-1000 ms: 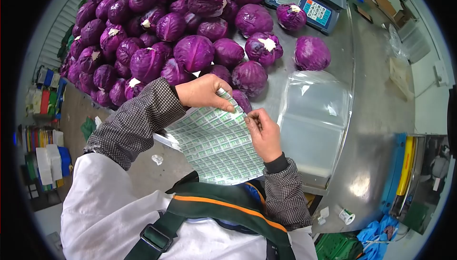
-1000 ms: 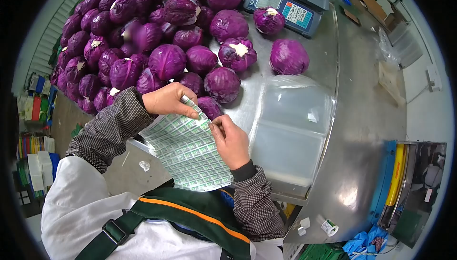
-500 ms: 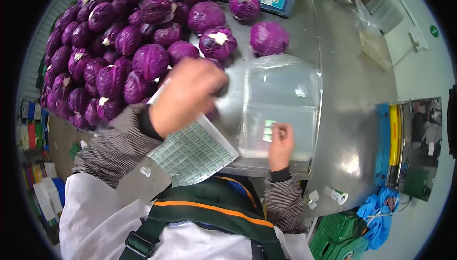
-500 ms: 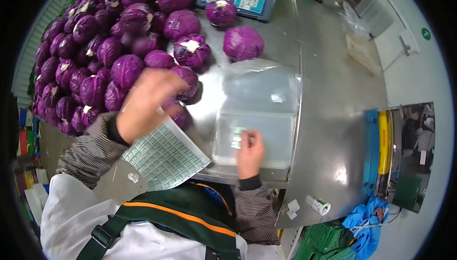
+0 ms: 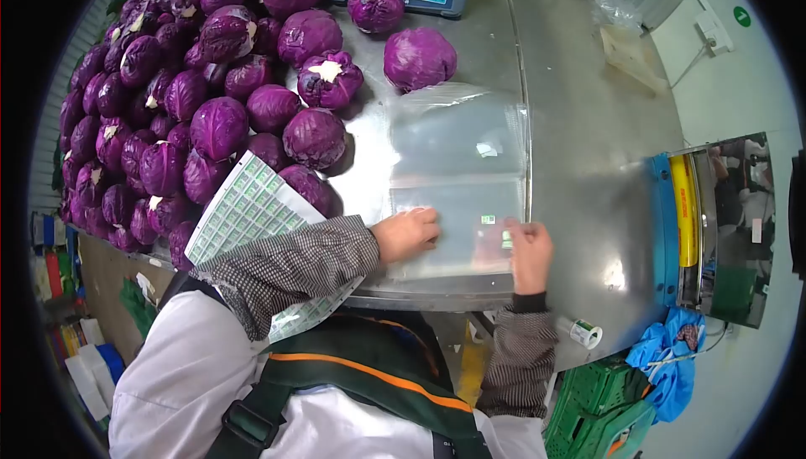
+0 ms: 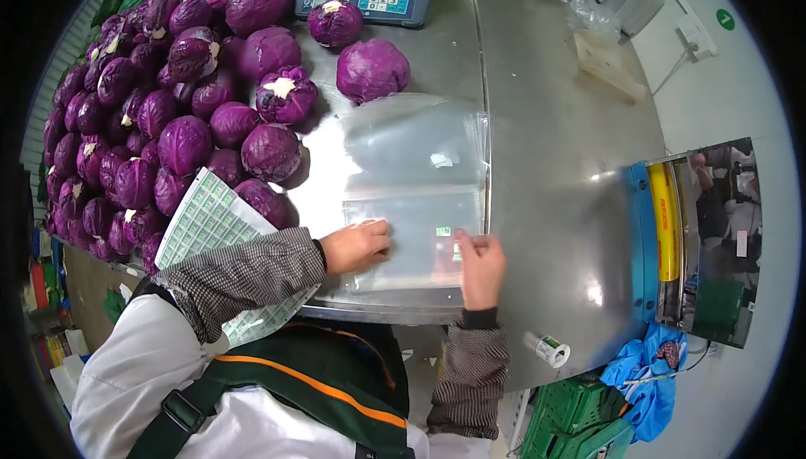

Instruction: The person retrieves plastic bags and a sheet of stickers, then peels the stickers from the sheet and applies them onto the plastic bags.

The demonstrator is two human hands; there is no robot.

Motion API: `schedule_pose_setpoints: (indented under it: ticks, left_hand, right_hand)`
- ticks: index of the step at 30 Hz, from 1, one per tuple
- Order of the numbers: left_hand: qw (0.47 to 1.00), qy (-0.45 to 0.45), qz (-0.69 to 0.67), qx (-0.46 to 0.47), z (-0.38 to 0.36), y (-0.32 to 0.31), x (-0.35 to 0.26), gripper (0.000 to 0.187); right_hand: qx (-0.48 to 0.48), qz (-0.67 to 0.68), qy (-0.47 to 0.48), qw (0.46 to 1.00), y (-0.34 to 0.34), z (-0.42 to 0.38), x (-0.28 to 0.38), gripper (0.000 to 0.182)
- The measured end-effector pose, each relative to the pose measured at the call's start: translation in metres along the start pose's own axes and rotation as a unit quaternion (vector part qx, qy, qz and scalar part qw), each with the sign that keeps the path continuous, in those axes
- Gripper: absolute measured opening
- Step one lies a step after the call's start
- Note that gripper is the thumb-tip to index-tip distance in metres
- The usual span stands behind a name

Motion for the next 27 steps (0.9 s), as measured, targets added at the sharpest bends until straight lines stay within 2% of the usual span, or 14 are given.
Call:
schedule_pose_setpoints:
  ticks: [2, 5, 12, 13, 14, 15, 16, 17, 19, 21, 23, 24, 25, 27]
  left_hand:
    - [0.999, -0.033, 0.000, -0.032, -0.005, 0.008, -0.005, 0.021]
    - [0.997, -0.046, 0.000, -0.068, -0.001, -0.004, 0.004, 0.019]
    - [0.975, 0.028, -0.220, 0.000, 0.024, 0.028, 0.026, 0.010]
    - [0.963, 0.064, -0.261, -0.021, 0.032, 0.049, 0.031, 0.011]
    - [0.938, 0.167, -0.305, 0.009, 0.039, 0.075, 0.043, 0.013]
    - [0.905, 0.178, -0.376, -0.089, 0.041, 0.095, 0.061, 0.017]
    - [0.824, 0.207, -0.479, -0.220, 0.040, 0.116, 0.067, 0.023]
    - [0.732, 0.213, -0.480, -0.433, 0.034, 0.127, 0.076, 0.029]
    - [0.682, 0.280, -0.366, -0.567, 0.005, 0.118, 0.084, 0.022]
    - [0.767, 0.354, -0.284, -0.454, -0.007, 0.072, 0.058, 0.018]
    - [0.931, 0.115, -0.257, -0.233, -0.017, 0.017, 0.022, 0.020]
    - [0.974, 0.024, -0.111, -0.195, -0.019, 0.011, 0.008, 0.023]
    - [0.986, -0.067, 0.038, -0.151, -0.020, 0.006, -0.002, 0.027]
    - [0.991, -0.040, 0.021, -0.128, -0.016, -0.001, 0.003, 0.025]
  right_hand:
    - [0.025, 0.220, -0.064, 0.973, 0.018, -0.018, 0.019, 0.022]
    - [0.014, 0.296, -0.051, 0.954, 0.030, -0.030, 0.027, 0.021]
    - [0.057, 0.383, -0.014, 0.922, 0.033, -0.042, 0.020, 0.013]
    - [0.067, 0.380, -0.012, 0.922, 0.030, -0.041, 0.016, 0.011]
    - [0.078, 0.377, -0.010, 0.923, 0.026, -0.039, 0.012, 0.010]
    - [0.092, 0.331, -0.014, 0.939, 0.019, -0.036, 0.009, 0.008]
    - [0.106, 0.284, -0.017, 0.953, 0.012, -0.029, 0.004, 0.007]
    - [0.120, 0.236, -0.021, 0.964, 0.005, -0.021, -0.005, 0.007]
    - [0.131, 0.111, 0.046, 0.984, -0.009, -0.001, -0.029, 0.010]
    - [0.119, -0.024, 0.087, 0.989, -0.027, 0.012, -0.034, 0.015]
    - [0.112, -0.167, 0.132, 0.971, -0.038, 0.018, -0.031, 0.022]
    - [0.098, -0.231, 0.178, 0.951, -0.042, 0.017, -0.025, 0.023]
    - [0.084, -0.295, 0.223, 0.925, -0.047, 0.016, -0.020, 0.024]
    - [0.052, -0.267, 0.183, 0.945, -0.039, 0.017, -0.018, 0.026]
Point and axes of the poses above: each hand's wrist, its own z-axis towards the middle knuckle, its own y-axis out of the back of the hand, x = y × z, the point moved 3 cm from there along z, towards the middle knuckle, and after that the axes turned 9 degrees about z, right-handed, at the moved point
